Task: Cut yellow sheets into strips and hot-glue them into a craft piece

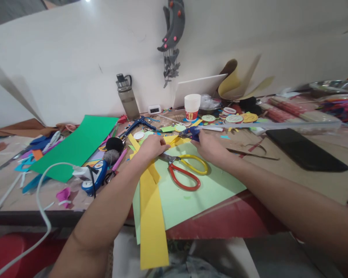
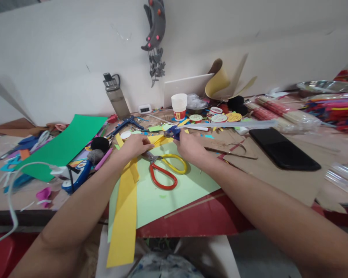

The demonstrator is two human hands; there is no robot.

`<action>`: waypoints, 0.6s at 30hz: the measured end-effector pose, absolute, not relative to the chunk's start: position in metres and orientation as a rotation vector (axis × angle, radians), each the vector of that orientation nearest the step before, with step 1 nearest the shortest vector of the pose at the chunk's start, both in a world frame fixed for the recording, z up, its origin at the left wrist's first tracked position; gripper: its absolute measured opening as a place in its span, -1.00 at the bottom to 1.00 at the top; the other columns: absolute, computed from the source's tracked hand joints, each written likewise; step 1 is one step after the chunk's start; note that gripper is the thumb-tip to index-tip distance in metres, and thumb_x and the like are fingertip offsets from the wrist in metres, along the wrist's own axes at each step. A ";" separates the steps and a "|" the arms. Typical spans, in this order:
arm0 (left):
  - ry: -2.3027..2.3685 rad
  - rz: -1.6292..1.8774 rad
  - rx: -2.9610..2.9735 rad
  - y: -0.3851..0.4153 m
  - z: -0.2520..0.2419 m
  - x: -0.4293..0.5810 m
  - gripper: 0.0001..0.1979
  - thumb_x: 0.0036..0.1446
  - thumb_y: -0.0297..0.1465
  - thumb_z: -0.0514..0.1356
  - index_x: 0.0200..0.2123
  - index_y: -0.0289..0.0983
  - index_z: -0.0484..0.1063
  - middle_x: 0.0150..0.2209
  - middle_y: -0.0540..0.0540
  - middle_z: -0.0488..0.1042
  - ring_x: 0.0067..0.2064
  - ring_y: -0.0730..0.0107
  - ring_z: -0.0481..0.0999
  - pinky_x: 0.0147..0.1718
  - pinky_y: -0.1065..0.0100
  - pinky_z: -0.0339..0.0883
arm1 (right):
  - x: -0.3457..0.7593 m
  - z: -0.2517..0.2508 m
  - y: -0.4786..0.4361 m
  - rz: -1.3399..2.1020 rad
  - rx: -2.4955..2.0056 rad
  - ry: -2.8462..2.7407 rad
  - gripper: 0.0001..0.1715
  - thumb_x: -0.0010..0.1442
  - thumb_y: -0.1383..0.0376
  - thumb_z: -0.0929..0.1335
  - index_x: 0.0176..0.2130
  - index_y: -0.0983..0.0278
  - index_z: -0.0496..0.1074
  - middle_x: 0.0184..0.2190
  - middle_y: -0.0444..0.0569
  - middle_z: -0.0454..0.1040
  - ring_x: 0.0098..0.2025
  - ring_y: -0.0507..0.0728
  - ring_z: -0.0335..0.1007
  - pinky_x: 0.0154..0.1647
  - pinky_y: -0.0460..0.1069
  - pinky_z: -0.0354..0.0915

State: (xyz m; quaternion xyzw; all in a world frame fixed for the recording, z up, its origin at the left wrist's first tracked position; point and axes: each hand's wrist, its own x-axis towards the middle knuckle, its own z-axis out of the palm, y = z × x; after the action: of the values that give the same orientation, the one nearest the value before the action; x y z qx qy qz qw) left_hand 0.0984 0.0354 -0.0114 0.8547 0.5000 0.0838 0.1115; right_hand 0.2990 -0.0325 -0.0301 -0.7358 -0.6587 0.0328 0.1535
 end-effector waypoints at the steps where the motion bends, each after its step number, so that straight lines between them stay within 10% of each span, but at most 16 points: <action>1: 1.501 0.262 2.504 0.035 -0.013 0.100 -0.75 0.00 -0.22 0.18 -0.38 -0.26 0.54 -0.38 -0.14 0.53 -0.34 0.31 0.46 -0.31 0.35 0.27 | 0.297 -0.030 -0.033 0.110 -2.096 -1.909 -0.63 0.25 0.20 0.18 -0.04 0.39 0.26 -0.26 0.23 0.51 -0.18 0.30 0.43 -0.12 0.10 0.13; 18: 1.582 0.270 2.641 0.029 -0.017 0.106 -0.73 0.08 -0.39 0.03 -0.36 -0.26 0.55 -0.34 -0.16 0.53 -0.30 0.32 0.45 -0.31 0.38 0.23 | 0.300 -0.031 -0.037 -0.035 -2.168 -1.980 -0.66 0.25 0.20 0.17 -0.14 0.41 0.31 -0.26 0.27 0.49 -0.15 0.34 0.40 -0.08 0.15 0.09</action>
State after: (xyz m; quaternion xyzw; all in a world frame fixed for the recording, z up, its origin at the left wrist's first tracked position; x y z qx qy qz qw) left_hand 0.1058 0.0292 -0.0171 0.8542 0.5119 0.0875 0.0255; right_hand 0.3001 -0.0371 -0.0308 -0.7344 -0.6708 -0.0119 0.1026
